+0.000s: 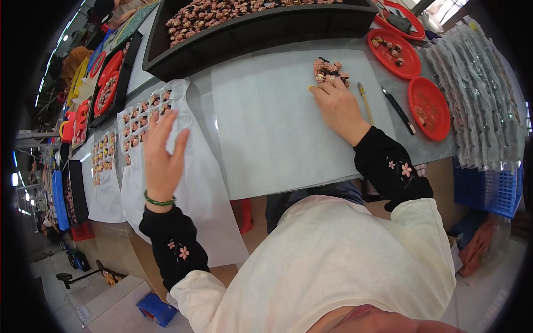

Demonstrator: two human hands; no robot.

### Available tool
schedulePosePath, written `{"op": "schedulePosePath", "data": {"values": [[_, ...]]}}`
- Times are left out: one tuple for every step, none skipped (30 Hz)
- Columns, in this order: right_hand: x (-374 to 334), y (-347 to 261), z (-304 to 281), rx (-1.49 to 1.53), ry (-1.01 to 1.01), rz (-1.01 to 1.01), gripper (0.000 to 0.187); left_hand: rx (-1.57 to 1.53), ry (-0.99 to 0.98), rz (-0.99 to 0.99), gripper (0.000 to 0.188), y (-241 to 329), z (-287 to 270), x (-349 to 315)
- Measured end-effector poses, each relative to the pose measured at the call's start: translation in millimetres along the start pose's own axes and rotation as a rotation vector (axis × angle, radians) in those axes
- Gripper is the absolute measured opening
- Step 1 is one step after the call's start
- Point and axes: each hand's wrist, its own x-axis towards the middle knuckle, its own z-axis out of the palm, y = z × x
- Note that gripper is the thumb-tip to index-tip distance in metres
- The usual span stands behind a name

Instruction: The person assembles figurines by attaching pieces to them by hand, retrieves additional parts from a tray onto the table, and arranges the assembled figurines onto a sheet.

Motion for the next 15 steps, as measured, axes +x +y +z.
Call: {"op": "schedulePosePath", "data": {"values": [[-3,5,4,-0.046,-0.031,-0.019,0.021,-0.107,0.006,0.04,0.031,25,9,4],[3,-10,4,-0.022,-0.038,-0.055,0.021,-0.154,0.002,0.064,0.029,41,9,-3],[4,-27,-5,0.306,-0.09,0.156,0.024,-0.293,0.005,0.084,0.027,56,16,-7],[5,-41,-12,0.632,-0.156,0.371,0.027,-0.395,-0.022,0.031,0.025,70,24,-12],[4,-50,-21,0.653,-0.169,0.354,0.027,-0.485,-0.028,-0.009,0.024,79,37,-17],[2,-54,-24,1.091,-0.279,0.598,0.033,-0.597,-0.061,-0.097,0.023,86,55,-17],[1,-61,-28,1.53,-0.394,0.84,0.039,-0.703,-0.087,-0.186,0.022,94,67,-19],[-2,-67,-31,1.539,-0.404,0.835,0.039,-0.764,-0.078,-0.241,0.02,98,82,-20],[-6,-73,-32,1.608,-0.399,0.869,0.042,-0.824,-0.067,-0.298,0.019,100,95,-24],[-9,-76,-34,1.67,-0.383,0.911,0.046,-0.821,-0.069,-0.304,0.019,106,107,-26],[-11,-80,-33,1.674,-0.389,0.912,0.046,-1.002,-0.081,-0.367,0.018,111,117,-29],[-14,-80,-31,1.642,-0.297,0.909,0.046,-1.187,-0.094,-0.426,0.018,116,124,-29],[-18,-81,-29,1.608,-0.207,0.903,0.046,-1.33,-0.103,-0.533,0.017,120,127,-30],[-23,-82,-29,1.607,-0.209,0.905,0.046,-1.331,-0.103,-0.536,0.017,121,130,-33],[-28,-83,-29,1.541,-0.182,0.85,0.044,-1.327,-0.028,-0.513,0.018,121,134,-35]]}}
